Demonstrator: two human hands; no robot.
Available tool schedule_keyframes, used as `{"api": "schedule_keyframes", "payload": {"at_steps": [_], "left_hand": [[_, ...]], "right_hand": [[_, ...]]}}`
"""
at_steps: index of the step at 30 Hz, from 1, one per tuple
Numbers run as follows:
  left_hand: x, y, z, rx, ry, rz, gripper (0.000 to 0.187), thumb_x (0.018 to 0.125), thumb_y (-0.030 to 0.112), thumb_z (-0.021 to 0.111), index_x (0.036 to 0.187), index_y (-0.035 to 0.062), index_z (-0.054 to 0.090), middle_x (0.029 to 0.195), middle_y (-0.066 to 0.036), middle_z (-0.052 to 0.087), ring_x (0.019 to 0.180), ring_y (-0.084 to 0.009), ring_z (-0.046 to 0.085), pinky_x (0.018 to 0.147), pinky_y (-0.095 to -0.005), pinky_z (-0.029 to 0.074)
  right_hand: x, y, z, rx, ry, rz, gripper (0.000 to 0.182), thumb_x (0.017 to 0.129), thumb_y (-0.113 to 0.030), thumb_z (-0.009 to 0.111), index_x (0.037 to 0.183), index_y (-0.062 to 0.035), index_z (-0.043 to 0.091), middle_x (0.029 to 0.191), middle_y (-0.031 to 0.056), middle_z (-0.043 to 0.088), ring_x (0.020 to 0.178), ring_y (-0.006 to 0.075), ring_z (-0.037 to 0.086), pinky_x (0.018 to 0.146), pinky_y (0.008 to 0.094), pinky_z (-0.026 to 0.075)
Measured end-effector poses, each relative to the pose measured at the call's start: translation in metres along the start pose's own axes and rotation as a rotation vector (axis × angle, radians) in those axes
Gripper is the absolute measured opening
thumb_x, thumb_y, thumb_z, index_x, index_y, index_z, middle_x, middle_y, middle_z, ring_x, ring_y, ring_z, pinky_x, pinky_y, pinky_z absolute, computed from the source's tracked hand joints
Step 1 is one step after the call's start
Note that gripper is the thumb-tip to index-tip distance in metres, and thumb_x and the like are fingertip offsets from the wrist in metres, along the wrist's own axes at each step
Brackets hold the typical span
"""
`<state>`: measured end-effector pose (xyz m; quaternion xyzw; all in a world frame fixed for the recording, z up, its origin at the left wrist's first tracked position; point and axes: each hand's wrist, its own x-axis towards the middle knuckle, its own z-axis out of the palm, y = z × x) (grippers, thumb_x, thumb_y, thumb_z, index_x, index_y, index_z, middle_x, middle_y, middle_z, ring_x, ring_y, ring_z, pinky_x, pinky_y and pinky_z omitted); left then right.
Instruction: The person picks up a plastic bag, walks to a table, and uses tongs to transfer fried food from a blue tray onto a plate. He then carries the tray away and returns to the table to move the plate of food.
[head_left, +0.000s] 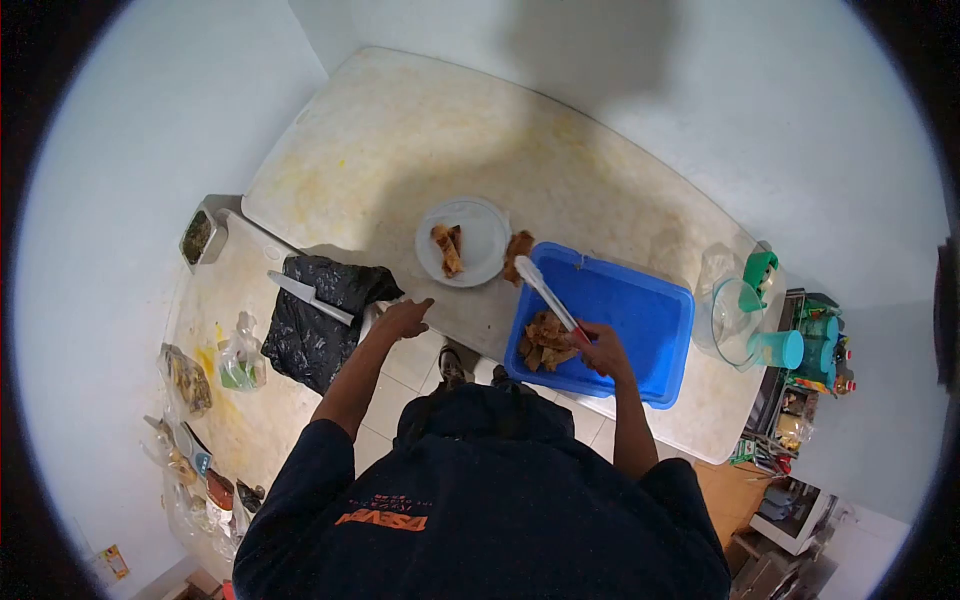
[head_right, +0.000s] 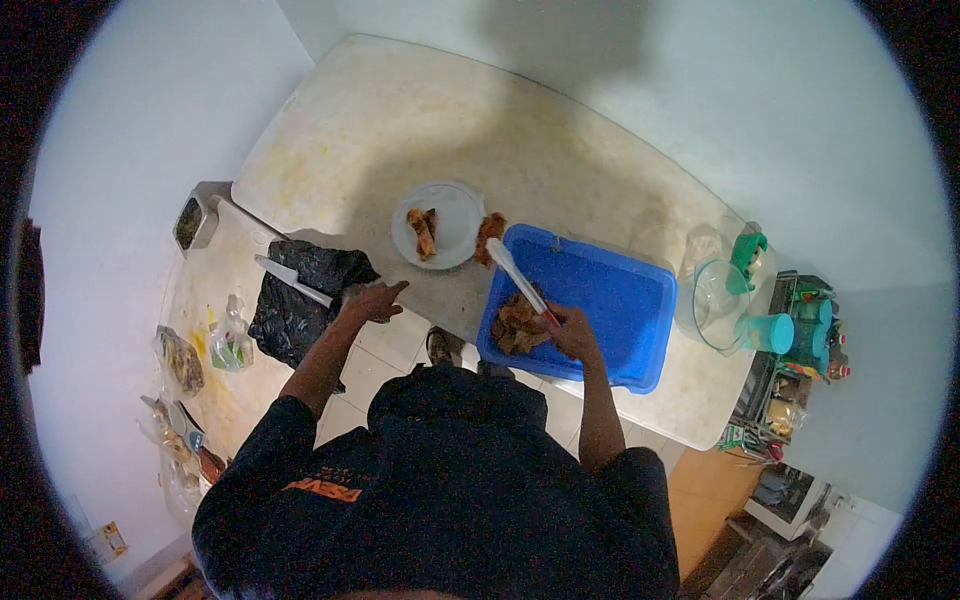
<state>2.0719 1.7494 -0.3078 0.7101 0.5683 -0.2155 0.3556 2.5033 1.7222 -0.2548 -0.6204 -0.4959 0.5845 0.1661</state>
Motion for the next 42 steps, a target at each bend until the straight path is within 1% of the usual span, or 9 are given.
{"api": "schedule_keyframes", "payload": {"at_steps": [3,6,9,15,18,21,27,30,42], "left_hand": [[-0.007,0.006,-0.004,0.019,-0.035,-0.012,0.074,0.084,0.027,0.068,0.148,0.0138,0.033,0.119,-0.026,0.061,0.112,-0.0416,0.058,0.092,-0.0507,0.049],[-0.005,-0.006,0.012,-0.032,0.029,0.037,0.075,0.084,0.026,0.067,0.148,0.0114,0.032,0.125,-0.027,0.057,0.118,-0.0413,0.055,0.097,-0.0492,0.048],[-0.008,-0.011,0.022,-0.046,0.084,0.063,0.076,0.083,0.025,0.067,0.147,0.0081,0.031,0.130,-0.028,0.054,0.122,-0.0410,0.051,0.100,-0.0479,0.045],[-0.017,-0.008,0.014,0.028,0.051,0.068,0.075,0.085,0.028,0.066,0.147,0.0055,0.031,0.134,-0.026,0.051,0.123,-0.0410,0.051,0.102,-0.0483,0.044],[-0.003,-0.019,0.025,-0.013,0.037,0.062,0.075,0.086,0.029,0.066,0.147,0.0064,0.030,0.131,-0.027,0.054,0.121,-0.0411,0.052,0.101,-0.0483,0.045],[0.002,-0.019,0.012,0.074,-0.069,0.056,0.077,0.092,0.041,0.060,0.153,0.0140,0.020,0.136,-0.026,0.052,0.119,-0.0445,0.053,0.098,-0.0552,0.044],[0.003,-0.014,-0.005,0.106,-0.044,0.115,0.075,0.091,0.040,0.062,0.150,0.0119,0.026,0.115,-0.029,0.061,0.103,-0.0451,0.061,0.089,-0.0532,0.050],[0.018,-0.018,0.001,0.090,-0.042,0.090,0.072,0.086,0.037,0.067,0.146,0.0137,0.036,0.113,-0.028,0.062,0.104,-0.0431,0.062,0.089,-0.0516,0.051],[0.023,-0.020,0.011,0.132,-0.043,0.114,0.076,0.086,0.036,0.068,0.149,0.0134,0.032,0.119,-0.027,0.060,0.111,-0.0441,0.057,0.093,-0.0532,0.047]], "right_hand": [[0.048,-0.021,0.009,-0.210,-0.068,-0.100,0.035,0.083,-0.036,0.074,0.103,-0.0069,0.072,0.063,0.0016,0.060,0.055,0.0114,0.055,0.053,0.0318,0.045],[0.105,-0.021,0.022,-0.320,-0.213,-0.260,0.039,0.085,-0.034,0.073,0.108,-0.0029,0.069,0.068,0.0004,0.060,0.055,0.0073,0.050,0.049,0.0276,0.042],[0.122,-0.037,0.036,-0.261,-0.292,-0.070,0.044,0.083,-0.038,0.074,0.108,-0.0023,0.069,0.074,0.0016,0.065,0.059,0.0084,0.054,0.055,0.0279,0.045],[0.081,-0.039,0.019,-0.378,-0.103,-0.352,0.035,0.086,-0.033,0.071,0.106,-0.0046,0.070,0.072,0.0005,0.062,0.059,0.0086,0.054,0.055,0.0294,0.046],[0.043,-0.016,-0.001,-0.262,0.045,-0.281,0.039,0.085,-0.034,0.072,0.111,-0.0052,0.069,0.073,0.0031,0.063,0.059,0.0109,0.053,0.056,0.0306,0.046],[-0.032,-0.046,-0.026,-0.242,0.102,0.058,0.044,0.085,-0.033,0.073,0.119,-0.0071,0.065,0.068,0.0102,0.061,0.066,0.0160,0.059,0.064,0.0356,0.048],[-0.111,0.043,-0.033,-0.396,0.352,-0.085,0.043,0.086,-0.035,0.073,0.115,-0.0047,0.066,0.073,0.0082,0.065,0.053,0.0120,0.057,0.045,0.0311,0.045],[-0.146,-0.013,-0.016,-0.022,0.146,0.341,0.043,0.088,-0.040,0.070,0.110,-0.0041,0.066,0.077,0.0076,0.065,0.048,0.0093,0.054,0.036,0.0267,0.039],[-0.098,-0.004,-0.006,0.020,-0.010,0.369,0.055,0.089,-0.052,0.065,0.105,0.0006,0.064,0.076,0.0081,0.065,0.048,0.0107,0.054,0.039,0.0268,0.044]]}}
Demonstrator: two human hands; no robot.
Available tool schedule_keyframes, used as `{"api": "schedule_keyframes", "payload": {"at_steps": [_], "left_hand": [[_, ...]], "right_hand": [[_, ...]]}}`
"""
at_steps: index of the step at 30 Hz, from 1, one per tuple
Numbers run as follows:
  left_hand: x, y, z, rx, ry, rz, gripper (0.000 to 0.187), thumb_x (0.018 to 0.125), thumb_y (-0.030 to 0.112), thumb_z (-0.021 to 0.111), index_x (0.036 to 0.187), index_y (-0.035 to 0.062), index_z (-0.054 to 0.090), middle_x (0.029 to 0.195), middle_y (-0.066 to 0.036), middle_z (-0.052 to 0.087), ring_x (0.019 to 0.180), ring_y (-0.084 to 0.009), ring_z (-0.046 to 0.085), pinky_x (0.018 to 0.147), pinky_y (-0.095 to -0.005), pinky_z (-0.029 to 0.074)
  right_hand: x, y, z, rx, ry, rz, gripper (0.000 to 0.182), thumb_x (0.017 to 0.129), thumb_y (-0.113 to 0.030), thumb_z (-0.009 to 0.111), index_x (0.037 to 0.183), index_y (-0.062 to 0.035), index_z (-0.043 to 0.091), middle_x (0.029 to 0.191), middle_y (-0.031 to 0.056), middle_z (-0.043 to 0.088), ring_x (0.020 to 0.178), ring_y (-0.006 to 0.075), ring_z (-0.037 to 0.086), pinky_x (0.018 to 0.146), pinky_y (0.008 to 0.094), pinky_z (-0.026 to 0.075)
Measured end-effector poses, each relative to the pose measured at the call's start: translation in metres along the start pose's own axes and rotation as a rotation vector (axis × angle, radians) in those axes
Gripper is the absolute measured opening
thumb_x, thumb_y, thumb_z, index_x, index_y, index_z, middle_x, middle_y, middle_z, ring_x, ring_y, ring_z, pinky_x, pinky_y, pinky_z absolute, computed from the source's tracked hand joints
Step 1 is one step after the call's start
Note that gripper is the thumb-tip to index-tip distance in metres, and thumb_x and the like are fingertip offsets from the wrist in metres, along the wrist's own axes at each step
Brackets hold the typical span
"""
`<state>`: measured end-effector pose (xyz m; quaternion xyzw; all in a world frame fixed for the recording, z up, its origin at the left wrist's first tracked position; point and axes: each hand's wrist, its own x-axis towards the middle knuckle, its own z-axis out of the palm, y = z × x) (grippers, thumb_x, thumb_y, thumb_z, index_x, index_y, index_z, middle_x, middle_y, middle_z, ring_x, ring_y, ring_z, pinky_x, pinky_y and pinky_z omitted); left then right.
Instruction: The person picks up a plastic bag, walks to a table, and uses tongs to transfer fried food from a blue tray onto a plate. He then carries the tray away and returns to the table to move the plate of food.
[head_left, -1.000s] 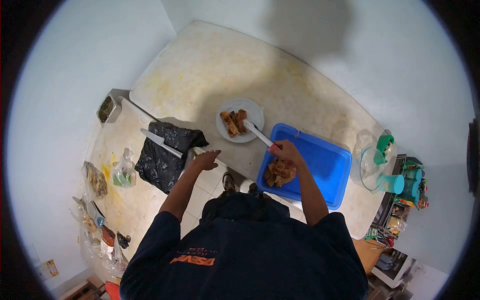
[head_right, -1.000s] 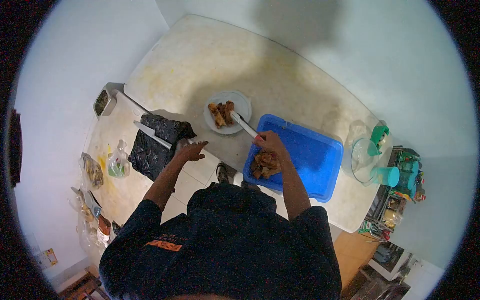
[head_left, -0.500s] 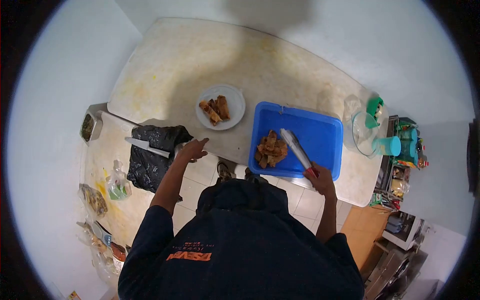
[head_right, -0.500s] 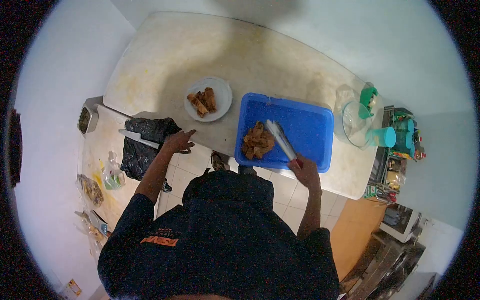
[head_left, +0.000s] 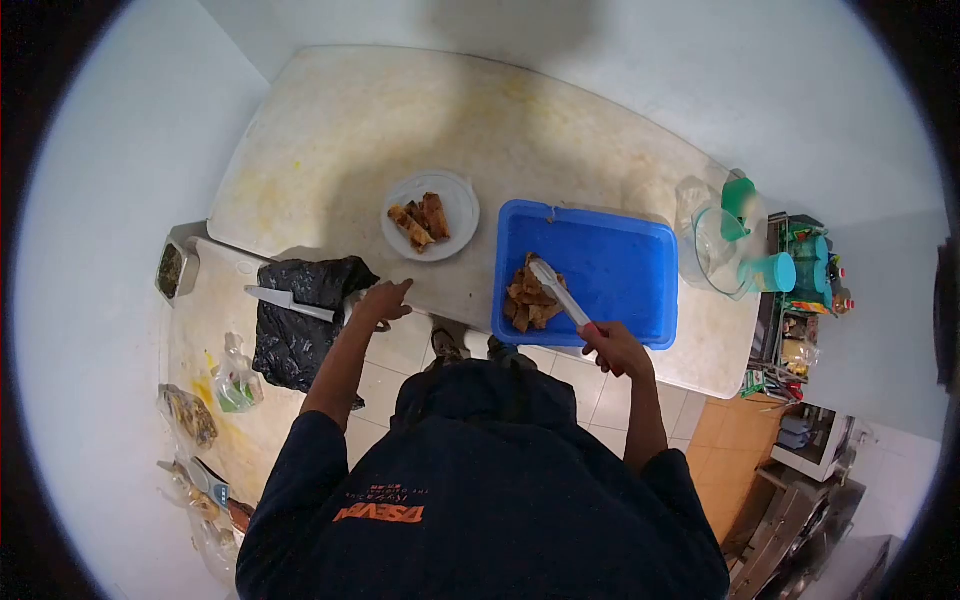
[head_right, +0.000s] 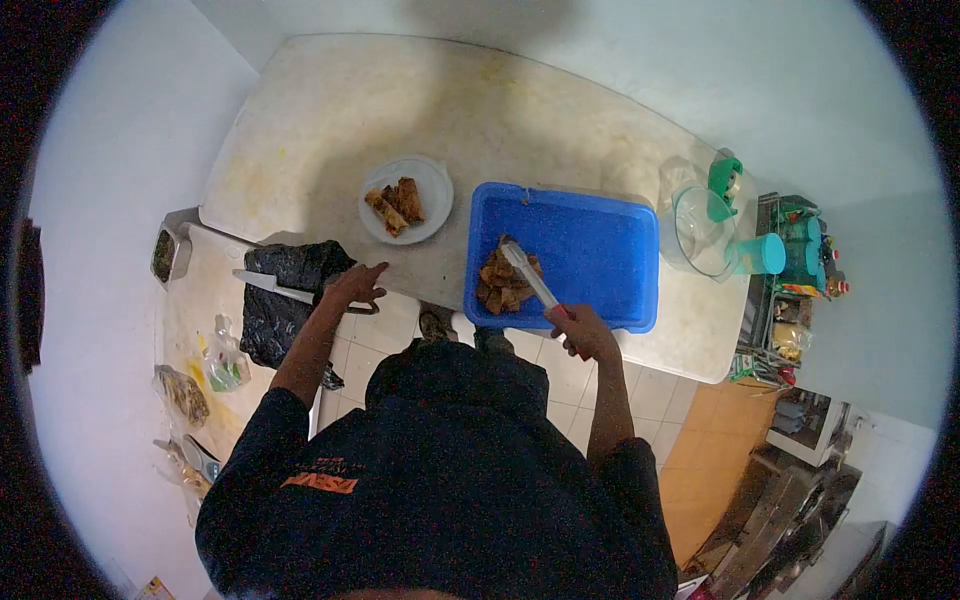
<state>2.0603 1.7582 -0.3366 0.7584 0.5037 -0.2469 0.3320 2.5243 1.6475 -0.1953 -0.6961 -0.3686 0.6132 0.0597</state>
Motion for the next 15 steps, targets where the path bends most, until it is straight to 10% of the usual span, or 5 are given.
{"api": "schedule_keyframes", "payload": {"at_steps": [15], "left_hand": [[-0.006,0.006,-0.004,-0.043,0.018,-0.034,0.076,0.082,0.036,0.070,0.147,0.0148,0.036,0.121,-0.026,0.059,0.113,-0.0399,0.058,0.093,-0.0490,0.050]], "right_hand": [[0.034,0.027,0.007,0.287,0.046,-0.037,0.039,0.085,-0.035,0.076,0.103,-0.0017,0.068,0.074,0.0062,0.063,0.046,0.0091,0.049,0.038,0.0261,0.036]]}}
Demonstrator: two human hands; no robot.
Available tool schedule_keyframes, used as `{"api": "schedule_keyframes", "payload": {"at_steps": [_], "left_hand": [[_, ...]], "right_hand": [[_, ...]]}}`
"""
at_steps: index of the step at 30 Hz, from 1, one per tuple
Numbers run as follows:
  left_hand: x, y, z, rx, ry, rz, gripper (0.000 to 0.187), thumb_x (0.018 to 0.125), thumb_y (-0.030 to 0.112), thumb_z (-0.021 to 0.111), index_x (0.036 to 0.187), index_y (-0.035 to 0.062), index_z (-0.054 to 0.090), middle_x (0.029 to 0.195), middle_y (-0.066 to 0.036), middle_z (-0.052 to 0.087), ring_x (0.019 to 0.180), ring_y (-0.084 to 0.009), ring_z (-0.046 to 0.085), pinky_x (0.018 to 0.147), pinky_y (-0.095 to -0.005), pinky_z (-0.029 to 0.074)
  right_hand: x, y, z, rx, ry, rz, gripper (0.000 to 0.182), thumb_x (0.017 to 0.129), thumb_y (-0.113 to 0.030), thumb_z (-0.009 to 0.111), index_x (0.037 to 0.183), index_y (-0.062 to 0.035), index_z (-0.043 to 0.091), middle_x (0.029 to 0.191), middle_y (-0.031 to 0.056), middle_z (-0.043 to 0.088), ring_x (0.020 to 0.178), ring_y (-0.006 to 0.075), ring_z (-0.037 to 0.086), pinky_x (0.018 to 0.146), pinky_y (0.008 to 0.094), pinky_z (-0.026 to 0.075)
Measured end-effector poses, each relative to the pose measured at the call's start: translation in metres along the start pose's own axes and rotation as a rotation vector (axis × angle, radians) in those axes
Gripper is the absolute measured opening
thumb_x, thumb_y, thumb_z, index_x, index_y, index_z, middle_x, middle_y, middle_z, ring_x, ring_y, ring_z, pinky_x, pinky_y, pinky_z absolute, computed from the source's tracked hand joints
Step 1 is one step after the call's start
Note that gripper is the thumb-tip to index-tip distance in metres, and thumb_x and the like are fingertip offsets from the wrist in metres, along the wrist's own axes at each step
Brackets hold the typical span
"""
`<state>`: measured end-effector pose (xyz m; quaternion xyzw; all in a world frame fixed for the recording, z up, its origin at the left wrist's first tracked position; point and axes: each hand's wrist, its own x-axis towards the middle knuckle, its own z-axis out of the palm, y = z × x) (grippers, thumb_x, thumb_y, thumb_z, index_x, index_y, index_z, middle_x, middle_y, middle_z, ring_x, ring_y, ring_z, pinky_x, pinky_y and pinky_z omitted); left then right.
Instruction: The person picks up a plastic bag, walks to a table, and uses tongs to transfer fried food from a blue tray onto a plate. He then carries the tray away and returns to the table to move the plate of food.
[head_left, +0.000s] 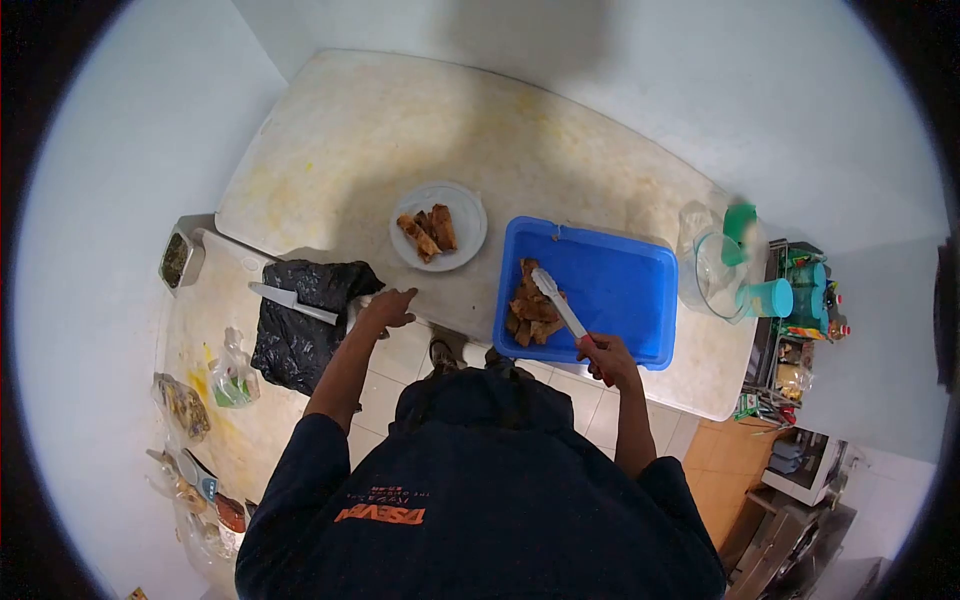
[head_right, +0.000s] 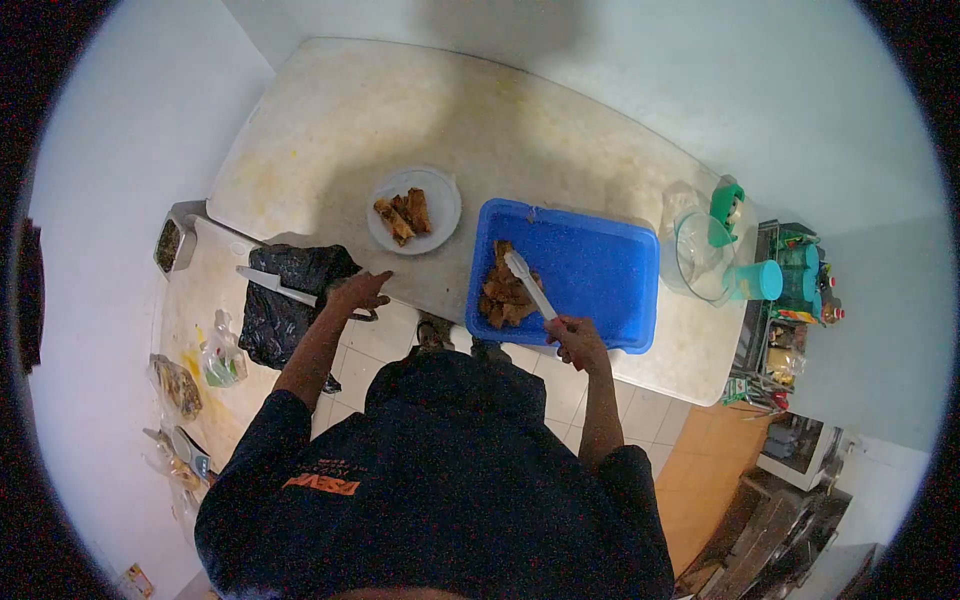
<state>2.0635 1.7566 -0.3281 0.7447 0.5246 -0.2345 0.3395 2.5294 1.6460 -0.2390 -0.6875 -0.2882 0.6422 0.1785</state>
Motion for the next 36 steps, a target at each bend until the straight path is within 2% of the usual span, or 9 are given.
{"api": "schedule_keyframes", "payload": {"at_steps": [8,11,13,18,23,28,29,34,36], "left_hand": [[-0.011,0.011,-0.006,0.013,0.017,-0.022,0.074,0.082,0.031,0.069,0.147,0.0133,0.037,0.118,-0.025,0.061,0.110,-0.0396,0.060,0.091,-0.0493,0.051],[-0.012,0.016,-0.010,0.027,0.013,-0.035,0.073,0.082,0.030,0.068,0.146,0.0123,0.037,0.114,-0.024,0.063,0.108,-0.0388,0.061,0.089,-0.0491,0.052],[-0.013,0.015,-0.009,0.020,0.024,-0.035,0.073,0.082,0.030,0.068,0.146,0.0120,0.038,0.111,-0.023,0.065,0.107,-0.0380,0.062,0.088,-0.0489,0.052],[0.000,-0.003,0.017,-0.014,0.073,0.031,0.074,0.082,0.031,0.069,0.146,0.0127,0.038,0.110,-0.024,0.064,0.105,-0.0385,0.062,0.087,-0.0488,0.052],[-0.006,0.002,0.012,-0.012,0.085,0.009,0.072,0.081,0.030,0.069,0.145,0.0148,0.039,0.109,-0.023,0.064,0.106,-0.0381,0.061,0.086,-0.0487,0.052],[0.026,-0.028,0.039,0.070,0.083,0.112,0.078,0.087,0.036,0.067,0.151,0.0133,0.028,0.106,-0.025,0.065,0.100,-0.0407,0.061,0.086,-0.0518,0.050],[0.005,-0.008,0.008,0.038,0.018,0.069,0.075,0.087,0.036,0.067,0.150,0.0131,0.031,0.108,-0.026,0.065,0.102,-0.0410,0.061,0.086,-0.0516,0.051],[0.011,-0.004,-0.006,0.057,0.007,0.058,0.068,0.084,0.032,0.068,0.144,0.0151,0.040,0.114,-0.024,0.064,0.107,-0.0406,0.062,0.088,-0.0505,0.052],[0.021,-0.011,0.000,0.089,0.029,0.110,0.069,0.084,0.033,0.069,0.144,0.0152,0.040,0.113,-0.024,0.064,0.106,-0.0408,0.062,0.088,-0.0504,0.052]], "right_hand": [[0.032,-0.020,0.029,-0.089,-0.023,-0.128,0.034,0.086,-0.034,0.074,0.097,-0.0021,0.069,0.069,0.0026,0.060,0.049,0.0106,0.052,0.043,0.0285,0.041],[0.061,-0.048,0.067,-0.197,-0.144,-0.448,0.029,0.091,-0.029,0.069,0.100,-0.0016,0.068,0.069,0.0032,0.062,0.047,0.0066,0.047,0.041,0.0242,0.037],[0.097,-0.054,0.095,-0.308,-0.168,-0.467,0.031,0.090,-0.031,0.069,0.103,-0.0025,0.068,0.071,0.0033,0.064,0.049,0.0067,0.050,0.043,0.0251,0.040],[0.118,-0.088,0.140,-0.569,-0.064,-0.588,0.040,0.086,-0.036,0.071,0.110,-0.0035,0.069,0.076,0.0073,0.067,0.059,0.0127,0.059,0.056,0.0307,0.049],[0.111,-0.091,0.121,-0.644,0.086,-0.646,0.049,0.084,-0.036,0.072,0.118,-0.0032,0.065,0.076,0.0114,0.065,0.071,0.0187,0.064,0.068,0.0352,0.052],[0.063,-0.064,0.047,-0.434,0.082,-0.533,0.052,0.086,-0.037,0.072,0.126,-0.0051,0.062,0.071,0.0050,0.061,0.052,0.0129,0.055,0.047,0.0312,0.044],[0.046,-0.058,0.030,-0.395,0.086,-0.478,0.051,0.087,-0.036,0.071,0.127,-0.0056,0.061,0.070,0.0035,0.060,0.048,0.0113,0.052,0.042,0.0299,0.042],[-0.024,-0.033,-0.030,-0.298,0.078,-0.118,0.052,0.087,-0.039,0.072,0.130,-0.0116,0.062,0.065,-0.0011,0.054,0.039,0.0066,0.041,0.035,0.0249,0.033],[-0.033,-0.022,-0.034,-0.337,0.121,-0.133,0.055,0.086,-0.039,0.073,0.130,-0.0100,0.061,0.068,0.0026,0.058,0.045,0.0109,0.049,0.040,0.0280,0.039]]}}
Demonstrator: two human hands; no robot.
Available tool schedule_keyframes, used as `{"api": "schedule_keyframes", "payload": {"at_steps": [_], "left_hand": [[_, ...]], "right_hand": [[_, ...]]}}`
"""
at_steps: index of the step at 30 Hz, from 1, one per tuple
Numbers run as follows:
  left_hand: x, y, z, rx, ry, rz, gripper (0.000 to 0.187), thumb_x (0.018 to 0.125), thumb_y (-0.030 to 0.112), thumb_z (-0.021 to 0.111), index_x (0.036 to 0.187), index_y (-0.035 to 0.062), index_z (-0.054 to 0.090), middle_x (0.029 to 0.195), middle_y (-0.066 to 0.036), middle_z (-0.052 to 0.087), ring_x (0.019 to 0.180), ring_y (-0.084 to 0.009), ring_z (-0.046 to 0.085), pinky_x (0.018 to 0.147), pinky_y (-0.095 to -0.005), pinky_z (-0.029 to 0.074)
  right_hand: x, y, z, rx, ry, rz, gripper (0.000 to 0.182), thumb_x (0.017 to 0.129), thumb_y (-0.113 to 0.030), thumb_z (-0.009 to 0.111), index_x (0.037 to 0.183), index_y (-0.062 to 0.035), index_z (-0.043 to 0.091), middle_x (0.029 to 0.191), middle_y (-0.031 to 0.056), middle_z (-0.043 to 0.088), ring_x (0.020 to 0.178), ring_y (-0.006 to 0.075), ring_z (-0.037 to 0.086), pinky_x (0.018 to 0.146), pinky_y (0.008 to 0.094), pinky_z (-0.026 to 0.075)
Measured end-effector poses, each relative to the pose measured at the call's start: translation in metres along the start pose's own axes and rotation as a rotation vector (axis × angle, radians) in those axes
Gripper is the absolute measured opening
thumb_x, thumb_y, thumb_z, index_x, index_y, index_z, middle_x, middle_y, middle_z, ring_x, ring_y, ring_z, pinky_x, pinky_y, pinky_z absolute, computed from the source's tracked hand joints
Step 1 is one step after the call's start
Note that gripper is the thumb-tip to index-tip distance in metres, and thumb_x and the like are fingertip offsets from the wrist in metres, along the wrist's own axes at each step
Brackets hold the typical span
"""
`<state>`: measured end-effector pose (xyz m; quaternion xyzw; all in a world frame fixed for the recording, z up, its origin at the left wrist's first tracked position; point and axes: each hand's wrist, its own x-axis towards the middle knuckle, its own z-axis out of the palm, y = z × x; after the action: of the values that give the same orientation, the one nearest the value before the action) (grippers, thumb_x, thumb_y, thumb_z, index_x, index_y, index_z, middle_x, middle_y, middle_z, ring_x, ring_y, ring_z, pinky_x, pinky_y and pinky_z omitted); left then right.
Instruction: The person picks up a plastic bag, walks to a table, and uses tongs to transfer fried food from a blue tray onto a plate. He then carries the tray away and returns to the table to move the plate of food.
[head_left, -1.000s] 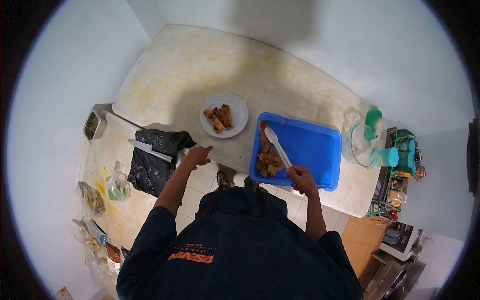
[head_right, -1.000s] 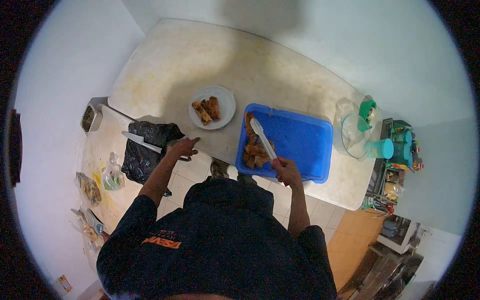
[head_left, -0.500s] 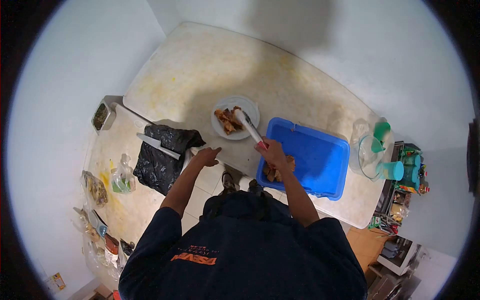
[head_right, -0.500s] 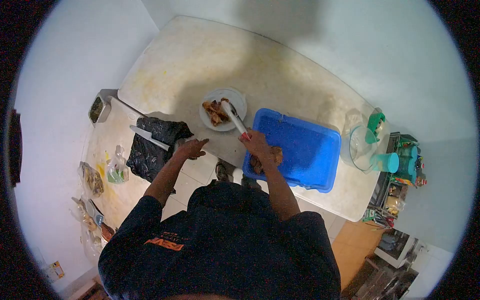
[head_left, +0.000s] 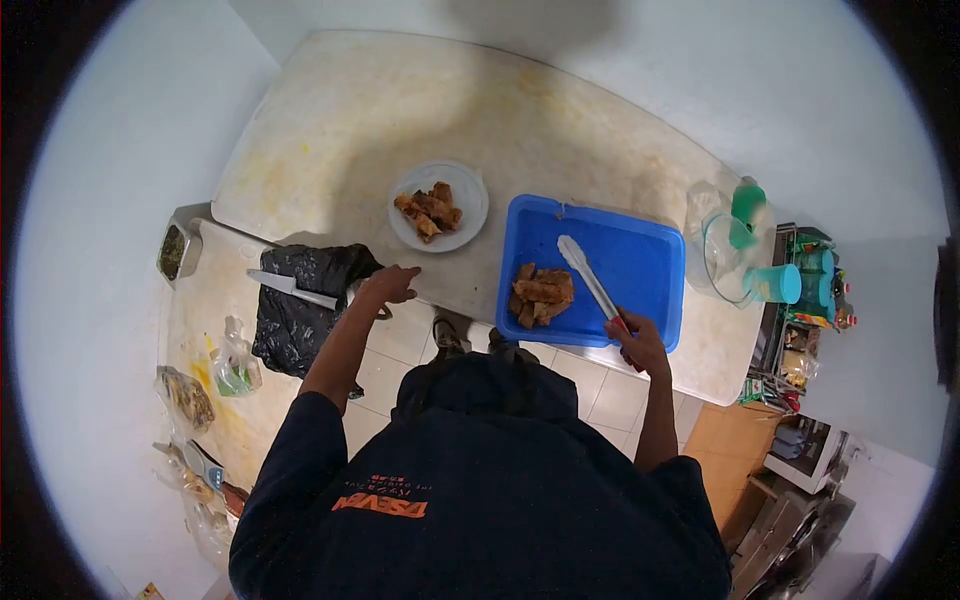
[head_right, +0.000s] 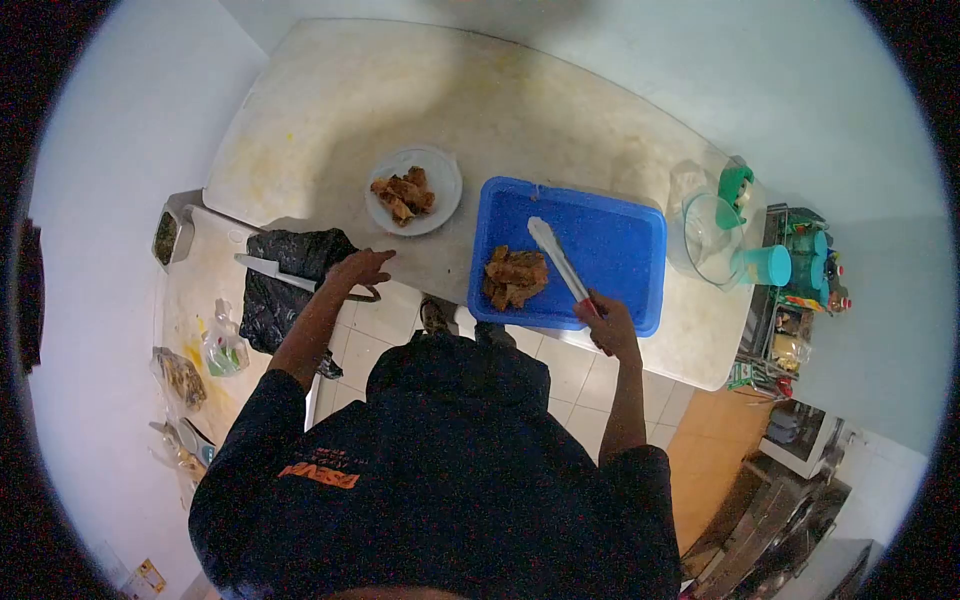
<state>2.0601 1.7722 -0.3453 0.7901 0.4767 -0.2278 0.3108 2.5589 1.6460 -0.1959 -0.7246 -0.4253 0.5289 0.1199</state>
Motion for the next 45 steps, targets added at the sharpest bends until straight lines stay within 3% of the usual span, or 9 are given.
{"api": "schedule_keyframes", "payload": {"at_steps": [4,7,11,17,26,33,39,42,45], "left_hand": [[0.000,-0.001,-0.001,-0.012,-0.059,-0.044,0.070,0.084,0.033,0.069,0.145,0.0154,0.039,0.112,-0.024,0.065,0.106,-0.0414,0.062,0.088,-0.0505,0.052],[0.000,-0.006,0.009,-0.016,-0.048,-0.032,0.071,0.084,0.032,0.069,0.146,0.0155,0.038,0.111,-0.024,0.065,0.105,-0.0410,0.062,0.087,-0.0505,0.052],[0.001,-0.005,0.010,-0.013,-0.046,-0.032,0.072,0.083,0.033,0.069,0.147,0.0157,0.038,0.111,-0.023,0.065,0.104,-0.0407,0.063,0.088,-0.0502,0.052],[-0.002,0.000,0.009,0.024,-0.045,-0.067,0.073,0.084,0.034,0.068,0.148,0.0169,0.036,0.114,-0.024,0.063,0.107,-0.0400,0.062,0.089,-0.0496,0.052],[-0.009,0.007,0.000,0.001,-0.042,-0.075,0.072,0.083,0.034,0.069,0.147,0.0165,0.039,0.112,-0.024,0.064,0.107,-0.0391,0.062,0.090,-0.0492,0.051],[-0.009,0.013,-0.002,0.008,-0.057,-0.091,0.074,0.082,0.033,0.070,0.146,0.0133,0.039,0.113,-0.023,0.064,0.105,-0.0386,0.063,0.088,-0.0489,0.052],[-0.015,0.024,-0.014,0.040,-0.073,-0.106,0.073,0.083,0.033,0.069,0.146,0.0127,0.039,0.110,-0.023,0.065,0.105,-0.0386,0.063,0.087,-0.0487,0.052],[-0.008,0.014,-0.004,0.075,-0.057,-0.029,0.073,0.088,0.034,0.063,0.147,0.0056,0.033,0.101,-0.027,0.066,0.093,-0.0423,0.065,0.082,-0.0507,0.053],[-0.005,0.011,0.003,0.100,-0.028,-0.048,0.073,0.083,0.032,0.068,0.146,0.0122,0.039,0.110,-0.023,0.065,0.105,-0.0388,0.063,0.088,-0.0491,0.052]], "right_hand": [[-0.003,0.022,-0.006,-0.345,0.056,-0.289,0.056,0.084,-0.037,0.075,0.131,-0.0098,0.060,0.079,0.0121,0.066,0.065,0.0204,0.064,0.059,0.0343,0.050],[-0.005,0.033,-0.022,-0.509,0.065,-0.432,0.057,0.083,-0.035,0.075,0.133,-0.0114,0.058,0.090,0.0157,0.068,0.084,0.0277,0.067,0.075,0.0390,0.052],[-0.026,-0.014,-0.047,-0.942,0.037,-0.406,0.063,0.081,-0.037,0.074,0.138,-0.0218,0.052,0.097,0.0095,0.066,0.085,0.0310,0.067,0.073,0.0417,0.054],[-0.013,-0.020,-0.049,-1.299,0.081,-0.481,0.055,0.086,-0.033,0.067,0.138,-0.0293,0.049,0.098,0.0058,0.062,0.082,0.0256,0.068,0.068,0.0414,0.054],[0.003,-0.028,-0.057,-1.393,0.100,-0.622,0.048,0.089,-0.029,0.061,0.135,-0.0282,0.052,0.093,0.0041,0.063,0.069,0.0251,0.068,0.059,0.0393,0.055],[-0.009,-0.011,-0.028,-1.425,0.299,-0.744,0.041,0.090,-0.020,0.057,0.130,-0.0242,0.057,0.087,0.0037,0.060,0.063,0.0190,0.065,0.050,0.0321,0.054],[-0.015,0.011,-0.008,-1.428,0.327,-0.673,0.049,0.089,-0.019,0.057,0.137,-0.0237,0.051,0.089,0.0044,0.061,0.066,0.0206,0.066,0.052,0.0337,0.055],[-0.018,0.010,-0.014,-1.351,0.262,-0.596,0.046,0.091,-0.021,0.057,0.137,-0.0225,0.052,0.091,0.0059,0.063,0.070,0.0219,0.067,0.057,0.0389,0.056],[-0.020,0.006,-0.030,-1.138,0.185,-0.521,0.045,0.092,-0.022,0.060,0.137,-0.0204,0.053,0.090,0.0080,0.065,0.071,0.0229,0.067,0.060,0.0395,0.055]]}}
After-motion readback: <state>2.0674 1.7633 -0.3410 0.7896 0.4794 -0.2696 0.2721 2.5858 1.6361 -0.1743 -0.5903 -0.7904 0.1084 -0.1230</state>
